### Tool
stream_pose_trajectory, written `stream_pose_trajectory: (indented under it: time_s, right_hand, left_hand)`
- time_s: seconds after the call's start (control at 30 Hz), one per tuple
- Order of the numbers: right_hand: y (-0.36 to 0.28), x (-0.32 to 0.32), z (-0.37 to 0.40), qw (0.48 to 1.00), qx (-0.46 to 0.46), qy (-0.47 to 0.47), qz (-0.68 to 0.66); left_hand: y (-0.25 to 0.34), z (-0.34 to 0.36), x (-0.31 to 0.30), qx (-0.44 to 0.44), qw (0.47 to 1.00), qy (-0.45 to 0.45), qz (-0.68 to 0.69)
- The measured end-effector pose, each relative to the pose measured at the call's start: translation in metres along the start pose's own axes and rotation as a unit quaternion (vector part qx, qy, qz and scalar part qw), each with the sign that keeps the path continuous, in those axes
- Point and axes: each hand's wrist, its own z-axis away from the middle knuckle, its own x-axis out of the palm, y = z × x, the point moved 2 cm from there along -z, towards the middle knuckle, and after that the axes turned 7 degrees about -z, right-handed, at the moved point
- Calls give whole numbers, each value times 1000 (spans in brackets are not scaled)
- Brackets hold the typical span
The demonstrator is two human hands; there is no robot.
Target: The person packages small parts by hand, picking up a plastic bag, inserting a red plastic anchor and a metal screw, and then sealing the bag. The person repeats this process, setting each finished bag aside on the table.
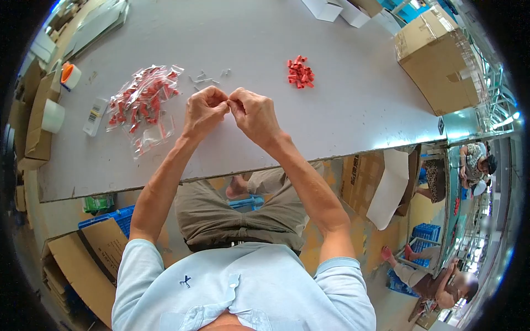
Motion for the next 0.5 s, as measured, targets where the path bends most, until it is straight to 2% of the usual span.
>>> stream_pose_trajectory:
  time_s: [0.07, 0.1, 0.13, 0.17, 0.3, 0.37, 0.5]
  right_hand:
    - [5, -2, 5, 999, 7, 11, -34]
    - [7, -7, 8, 999, 8, 12, -31]
    - [10, -16, 12, 999, 12, 31, -20]
    - [15, -28, 16, 999, 16, 48, -8]
    - [72, -87, 24, 992, 56, 84, 80]
    - [95, -115, 24, 973, 68, 121, 186]
    - [100, -127, 13, 952, 100, 62, 282]
  left_hand:
    - [0, 1, -1, 80, 994, 28, -73]
    - [3, 1, -5, 81, 994, 27, -71]
    - [4, 0, -10, -7, 995, -23, 93]
    - [3, 0, -11, -96, 960, -73, 254]
    - [-4, -2, -7, -77, 972, -56, 217]
    - [-3, -1, -1, -54, 981, -69, 172]
    - [-2, -2, -1, -45, 989, -60, 128]
